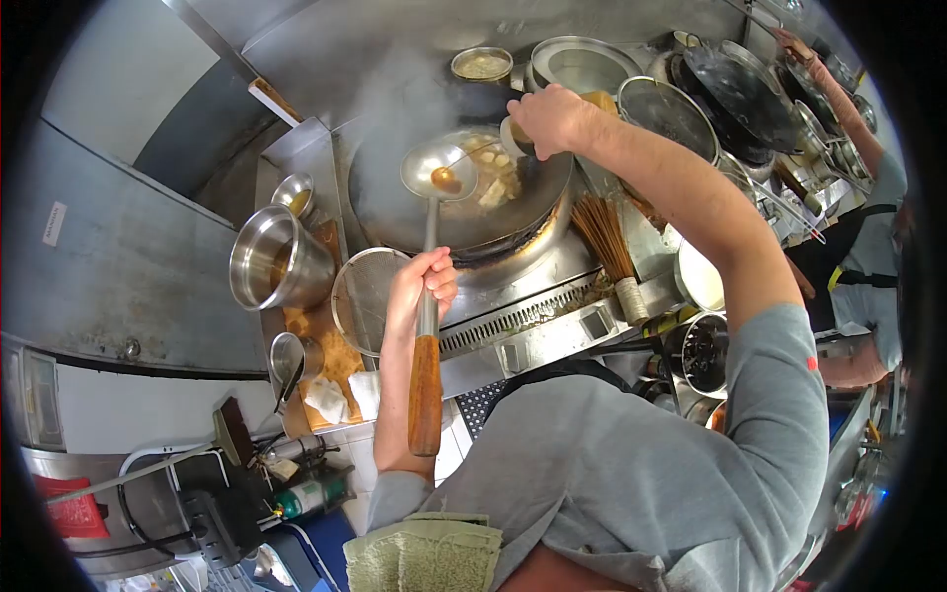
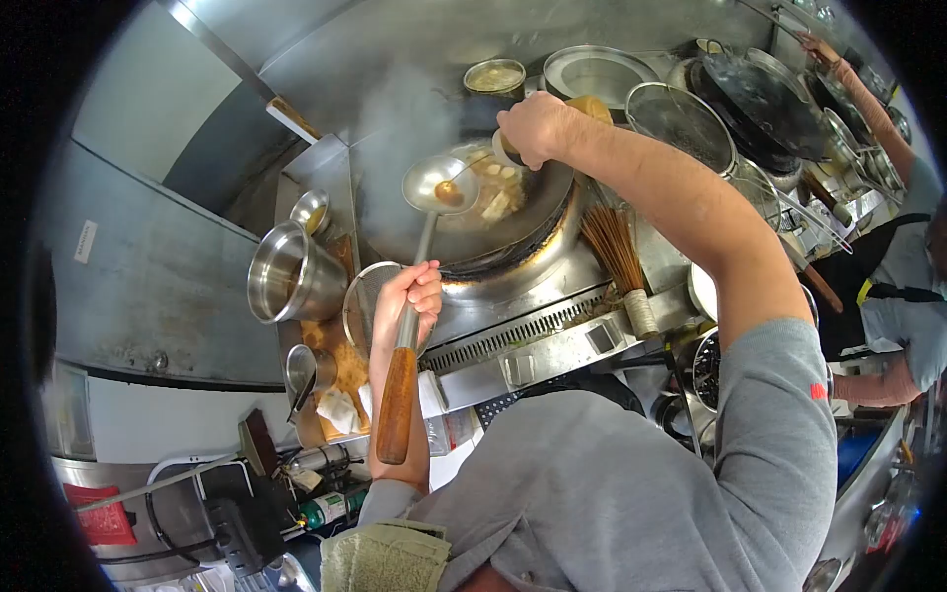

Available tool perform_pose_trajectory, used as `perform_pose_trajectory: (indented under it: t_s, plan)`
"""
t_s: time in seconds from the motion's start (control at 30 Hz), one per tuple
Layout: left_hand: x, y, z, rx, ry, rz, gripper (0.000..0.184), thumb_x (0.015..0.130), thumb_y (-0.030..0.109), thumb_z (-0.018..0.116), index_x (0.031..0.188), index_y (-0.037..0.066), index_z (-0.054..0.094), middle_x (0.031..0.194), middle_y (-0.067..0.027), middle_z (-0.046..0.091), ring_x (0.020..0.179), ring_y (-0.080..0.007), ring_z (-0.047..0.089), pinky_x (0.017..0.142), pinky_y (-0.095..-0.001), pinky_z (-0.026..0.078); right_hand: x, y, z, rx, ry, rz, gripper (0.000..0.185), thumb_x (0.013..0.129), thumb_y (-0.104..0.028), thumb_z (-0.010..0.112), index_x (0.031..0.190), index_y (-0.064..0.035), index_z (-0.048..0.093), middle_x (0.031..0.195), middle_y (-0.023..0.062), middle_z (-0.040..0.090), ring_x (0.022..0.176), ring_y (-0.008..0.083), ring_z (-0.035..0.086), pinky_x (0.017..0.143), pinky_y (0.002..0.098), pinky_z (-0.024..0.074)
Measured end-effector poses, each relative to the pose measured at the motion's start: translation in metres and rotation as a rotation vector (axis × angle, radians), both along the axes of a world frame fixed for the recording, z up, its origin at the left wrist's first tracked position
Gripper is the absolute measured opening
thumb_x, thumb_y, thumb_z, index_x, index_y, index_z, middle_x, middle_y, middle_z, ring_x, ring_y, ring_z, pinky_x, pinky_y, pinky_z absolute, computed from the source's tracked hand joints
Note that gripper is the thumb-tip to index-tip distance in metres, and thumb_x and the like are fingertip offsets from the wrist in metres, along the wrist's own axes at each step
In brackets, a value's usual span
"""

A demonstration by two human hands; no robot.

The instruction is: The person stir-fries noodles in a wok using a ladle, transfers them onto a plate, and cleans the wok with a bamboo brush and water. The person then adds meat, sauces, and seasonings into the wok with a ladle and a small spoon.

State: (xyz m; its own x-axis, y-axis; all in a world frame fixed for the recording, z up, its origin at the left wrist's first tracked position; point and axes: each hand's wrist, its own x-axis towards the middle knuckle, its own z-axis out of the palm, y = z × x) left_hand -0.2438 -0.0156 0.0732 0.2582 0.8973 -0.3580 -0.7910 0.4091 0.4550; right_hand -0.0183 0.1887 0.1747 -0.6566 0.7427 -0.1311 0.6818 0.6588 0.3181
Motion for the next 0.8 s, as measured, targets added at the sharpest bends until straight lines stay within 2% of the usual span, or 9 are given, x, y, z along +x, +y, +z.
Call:
perform_pose_trajectory:
  t_s: [0.1, 0.2, 0.3, 0.4, 0.6, 0.67, 0.7, 0.8]
  plan:
    - [-0.002, -0.001, -0.001, 0.001, -0.027, -0.045, 0.015, 0.096, 0.012, 0.051, 0.083, 0.006, 0.048, 0.063, 0.0023, 0.043, 0.047, -0.0055, 0.038, 0.043, -0.0217, 0.035, 0.0, -0.006, 0.004, -0.013, 0.0, -0.003, 0.063, 0.066, -0.024, 0.08, 0.117, 0.0006, 0.053, 0.098, 0.014, 0.069, 0.094, 0.0293, 0.067, 0.081, 0.0404, 0.0524]
    - [0.007, -0.002, 0.011, -0.088, 0.047, 0.054, 0.02, 0.096, 0.014, 0.05, 0.078, 0.009, 0.046, 0.057, 0.0032, 0.04, 0.045, -0.0062, 0.037, 0.042, -0.0214, 0.035, 0.002, -0.01, 0.005, -0.011, -0.007, 0.001, 0.063, 0.066, -0.024, 0.08, 0.117, 0.0006, 0.053, 0.098, 0.0139, 0.069, 0.094, 0.0291, 0.067, 0.081, 0.0406, 0.0524]
    - [0.004, -0.005, 0.01, -0.038, 0.078, -0.009, 0.023, 0.096, 0.015, 0.05, 0.075, 0.011, 0.044, 0.054, 0.004, 0.037, 0.044, -0.0062, 0.036, 0.042, -0.0208, 0.034, 0.002, -0.013, 0.008, -0.027, -0.011, -0.016, 0.062, 0.068, -0.024, 0.079, 0.118, 0.0007, 0.052, 0.098, 0.0138, 0.069, 0.094, 0.029, 0.067, 0.081, 0.0404, 0.0526]
    - [0.001, -0.006, 0.009, -0.015, 0.077, -0.041, 0.021, 0.096, 0.014, 0.049, 0.076, 0.01, 0.045, 0.055, 0.004, 0.038, 0.045, -0.0058, 0.037, 0.042, -0.0204, 0.034, 0.003, -0.016, 0.01, -0.042, -0.023, -0.028, 0.063, 0.069, -0.025, 0.079, 0.119, 0.0008, 0.051, 0.099, 0.0137, 0.069, 0.094, 0.0289, 0.067, 0.081, 0.0398, 0.0525]
    - [0.009, -0.006, 0.018, -0.092, 0.11, 0.068, 0.021, 0.096, 0.014, 0.05, 0.076, 0.01, 0.045, 0.055, 0.0043, 0.039, 0.044, -0.006, 0.037, 0.041, -0.0207, 0.034, 0.004, -0.021, 0.013, -0.038, -0.033, -0.042, 0.065, 0.069, -0.025, 0.08, 0.121, 0.0007, 0.05, 0.101, 0.0135, 0.069, 0.095, 0.0286, 0.067, 0.083, 0.0391, 0.0523]
    - [0.001, -0.009, 0.008, 0.001, -0.003, 0.003, 0.011, 0.097, 0.009, 0.048, 0.094, -0.002, 0.047, 0.067, 0.0002, 0.044, 0.049, -0.0056, 0.04, 0.043, -0.0204, 0.036, 0.004, -0.024, 0.014, -0.033, -0.033, -0.036, 0.065, 0.068, -0.025, 0.08, 0.121, 0.0008, 0.05, 0.101, 0.0137, 0.069, 0.095, 0.0287, 0.067, 0.083, 0.0393, 0.0523]
    - [-0.002, -0.01, 0.003, 0.047, -0.06, -0.03, 0.016, 0.097, 0.007, 0.047, 0.104, -0.007, 0.049, 0.073, -0.0019, 0.046, 0.051, -0.0055, 0.041, 0.043, -0.0203, 0.037, 0.005, -0.025, 0.015, -0.031, -0.033, -0.034, 0.066, 0.068, -0.025, 0.08, 0.121, 0.0009, 0.05, 0.101, 0.0138, 0.069, 0.096, 0.0288, 0.067, 0.083, 0.0394, 0.0522]
    - [-0.004, -0.008, -0.001, 0.053, -0.073, -0.031, 0.015, 0.097, 0.006, 0.047, 0.103, -0.008, 0.049, 0.072, -0.0018, 0.046, 0.051, -0.0054, 0.041, 0.043, -0.0203, 0.037, 0.007, -0.026, 0.017, -0.046, -0.021, -0.04, 0.066, 0.067, -0.024, 0.08, 0.121, 0.0011, 0.051, 0.101, 0.014, 0.069, 0.096, 0.029, 0.067, 0.084, 0.0399, 0.0519]
